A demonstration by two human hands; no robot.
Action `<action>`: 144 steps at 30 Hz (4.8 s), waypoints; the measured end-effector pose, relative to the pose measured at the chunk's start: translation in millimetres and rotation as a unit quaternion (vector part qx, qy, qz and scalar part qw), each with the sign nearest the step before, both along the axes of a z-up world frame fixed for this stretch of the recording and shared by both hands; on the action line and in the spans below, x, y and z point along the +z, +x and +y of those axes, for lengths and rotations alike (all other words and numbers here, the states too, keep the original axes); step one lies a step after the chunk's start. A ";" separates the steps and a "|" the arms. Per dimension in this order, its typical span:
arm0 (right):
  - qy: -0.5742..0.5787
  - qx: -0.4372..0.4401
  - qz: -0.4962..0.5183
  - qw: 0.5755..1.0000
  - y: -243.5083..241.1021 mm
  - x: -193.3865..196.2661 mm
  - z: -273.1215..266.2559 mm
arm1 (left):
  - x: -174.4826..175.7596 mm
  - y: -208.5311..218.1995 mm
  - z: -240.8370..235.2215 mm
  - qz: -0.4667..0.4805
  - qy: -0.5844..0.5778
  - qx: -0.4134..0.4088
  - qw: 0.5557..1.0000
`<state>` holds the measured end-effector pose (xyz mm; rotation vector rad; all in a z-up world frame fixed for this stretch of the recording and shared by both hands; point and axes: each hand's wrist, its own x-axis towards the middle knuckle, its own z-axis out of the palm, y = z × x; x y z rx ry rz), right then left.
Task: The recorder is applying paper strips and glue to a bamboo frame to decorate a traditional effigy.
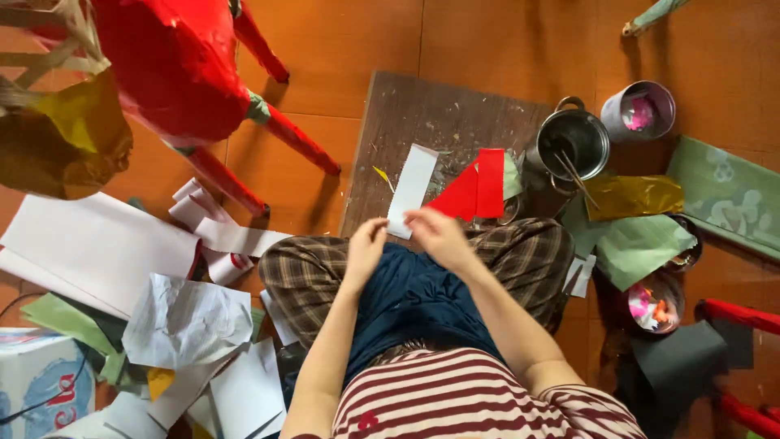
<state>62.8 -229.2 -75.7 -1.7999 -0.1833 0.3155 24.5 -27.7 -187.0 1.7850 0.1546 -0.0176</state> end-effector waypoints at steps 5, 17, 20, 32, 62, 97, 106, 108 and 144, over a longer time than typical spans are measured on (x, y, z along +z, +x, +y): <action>-0.150 0.120 -0.031 0.981 -27.1 -205.3 10.0 | -117.2 11.1 -19.0 0.044 0.019 -0.004 0.999; -0.288 0.030 -0.162 0.944 2.7 -251.2 20.5 | -169.0 37.1 -13.7 0.065 0.067 0.067 0.993; -0.215 0.077 -0.187 0.955 7.2 -222.3 12.3 | -161.0 48.7 -27.3 0.328 -0.219 0.079 0.915; -0.679 -0.249 -0.167 0.670 88.0 -160.9 -255.6 | -184.7 34.4 -22.2 0.246 -0.106 0.093 0.959; 0.352 -0.466 0.264 0.768 58.8 -249.9 -197.9 | -233.2 19.8 -43.0 0.285 -0.480 0.136 0.818; -0.497 0.128 0.030 0.858 -76.7 -65.8 -27.6 | -240.0 21.8 -27.7 0.446 -0.529 0.140 0.708; -0.447 0.123 0.050 0.885 -105.5 -94.5 -40.6 | -225.9 27.2 -26.6 0.462 -0.436 0.187 0.749; -0.460 0.113 0.055 0.879 -94.7 -95.4 -54.9 | -213.3 27.3 -27.7 0.463 -0.447 0.182 0.744; 0.139 -0.353 0.014 0.925 65.8 -154.1 -77.4 | -203.1 23.3 -29.4 0.374 -0.470 0.052 0.798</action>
